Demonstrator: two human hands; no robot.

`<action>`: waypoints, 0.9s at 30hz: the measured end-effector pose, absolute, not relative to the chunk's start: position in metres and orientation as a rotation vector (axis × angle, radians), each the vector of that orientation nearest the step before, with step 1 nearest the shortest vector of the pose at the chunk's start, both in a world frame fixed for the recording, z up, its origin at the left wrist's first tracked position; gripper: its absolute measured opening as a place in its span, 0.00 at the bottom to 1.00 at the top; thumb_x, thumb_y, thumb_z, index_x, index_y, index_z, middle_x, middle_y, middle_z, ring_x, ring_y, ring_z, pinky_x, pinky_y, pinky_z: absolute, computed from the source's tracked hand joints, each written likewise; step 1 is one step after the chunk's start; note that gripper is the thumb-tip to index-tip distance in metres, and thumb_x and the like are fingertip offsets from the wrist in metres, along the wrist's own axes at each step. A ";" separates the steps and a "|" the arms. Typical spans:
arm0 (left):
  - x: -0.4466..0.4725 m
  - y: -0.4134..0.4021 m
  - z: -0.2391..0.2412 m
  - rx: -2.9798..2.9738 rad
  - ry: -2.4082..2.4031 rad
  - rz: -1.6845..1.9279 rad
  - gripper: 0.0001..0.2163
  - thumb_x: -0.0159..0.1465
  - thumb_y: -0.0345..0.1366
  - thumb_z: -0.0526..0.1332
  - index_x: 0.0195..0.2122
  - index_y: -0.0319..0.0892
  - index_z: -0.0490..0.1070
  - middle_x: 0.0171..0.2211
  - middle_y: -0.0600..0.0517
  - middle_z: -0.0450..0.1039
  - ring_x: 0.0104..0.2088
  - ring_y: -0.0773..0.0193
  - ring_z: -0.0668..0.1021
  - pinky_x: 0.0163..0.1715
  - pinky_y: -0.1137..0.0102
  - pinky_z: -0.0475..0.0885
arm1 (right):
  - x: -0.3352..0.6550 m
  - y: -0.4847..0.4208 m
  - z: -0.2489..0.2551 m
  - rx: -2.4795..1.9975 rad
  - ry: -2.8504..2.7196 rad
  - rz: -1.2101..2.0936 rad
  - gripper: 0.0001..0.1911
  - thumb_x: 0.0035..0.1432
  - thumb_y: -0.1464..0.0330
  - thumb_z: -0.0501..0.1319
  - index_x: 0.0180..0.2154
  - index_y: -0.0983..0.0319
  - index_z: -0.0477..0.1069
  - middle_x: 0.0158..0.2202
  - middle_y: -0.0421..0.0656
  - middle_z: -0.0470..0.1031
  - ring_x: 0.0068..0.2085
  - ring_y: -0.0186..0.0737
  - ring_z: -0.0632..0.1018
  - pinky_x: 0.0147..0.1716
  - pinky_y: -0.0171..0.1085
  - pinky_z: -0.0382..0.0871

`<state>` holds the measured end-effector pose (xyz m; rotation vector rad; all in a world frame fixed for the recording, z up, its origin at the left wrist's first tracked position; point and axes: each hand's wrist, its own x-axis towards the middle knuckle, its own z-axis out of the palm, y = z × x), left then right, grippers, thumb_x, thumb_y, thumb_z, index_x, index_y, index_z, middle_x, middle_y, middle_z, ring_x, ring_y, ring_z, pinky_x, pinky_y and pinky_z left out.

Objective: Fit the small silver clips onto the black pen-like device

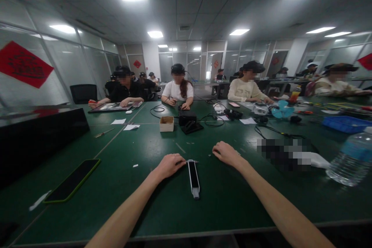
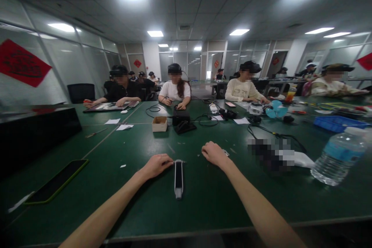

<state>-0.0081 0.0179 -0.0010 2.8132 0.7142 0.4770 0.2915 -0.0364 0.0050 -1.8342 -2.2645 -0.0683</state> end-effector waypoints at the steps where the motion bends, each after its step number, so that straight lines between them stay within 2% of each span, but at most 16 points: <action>1: -0.008 0.018 -0.001 2.825 0.714 0.479 0.11 0.67 0.39 0.52 0.40 0.42 0.72 0.37 0.52 0.73 0.35 0.66 0.74 0.36 0.72 0.67 | 0.287 -0.037 0.006 -1.811 -2.267 -0.078 0.11 0.59 0.67 0.53 0.35 0.61 0.74 0.34 0.46 0.73 0.39 0.42 0.71 0.40 0.39 0.64; 11: -0.006 0.015 -0.001 2.901 0.738 0.513 0.11 0.66 0.40 0.51 0.40 0.43 0.72 0.36 0.51 0.73 0.35 0.65 0.74 0.36 0.72 0.67 | 0.229 -0.053 0.011 -1.452 -2.312 -0.077 0.10 0.61 0.67 0.53 0.36 0.62 0.71 0.36 0.46 0.71 0.39 0.40 0.69 0.39 0.40 0.63; 19: -0.006 0.011 0.005 2.907 0.774 0.537 0.11 0.65 0.41 0.53 0.41 0.43 0.71 0.37 0.50 0.73 0.36 0.64 0.74 0.38 0.70 0.66 | 0.213 -0.059 0.010 -1.351 -2.283 0.074 0.09 0.62 0.68 0.52 0.37 0.63 0.70 0.37 0.45 0.70 0.39 0.39 0.69 0.39 0.39 0.65; 23: -0.005 0.008 0.007 2.901 0.775 0.663 0.10 0.64 0.40 0.55 0.43 0.43 0.70 0.40 0.49 0.72 0.41 0.62 0.73 0.42 0.68 0.66 | 0.213 -0.060 0.009 -1.320 -2.206 0.188 0.09 0.63 0.68 0.51 0.38 0.63 0.69 0.38 0.44 0.70 0.39 0.38 0.70 0.40 0.38 0.66; 27: -0.001 0.002 0.008 2.914 0.690 0.766 0.09 0.65 0.37 0.54 0.44 0.43 0.69 0.41 0.49 0.72 0.41 0.63 0.73 0.41 0.69 0.66 | 0.206 -0.063 0.009 -1.249 -2.144 0.277 0.09 0.63 0.67 0.52 0.37 0.62 0.69 0.37 0.44 0.70 0.39 0.38 0.70 0.40 0.38 0.66</action>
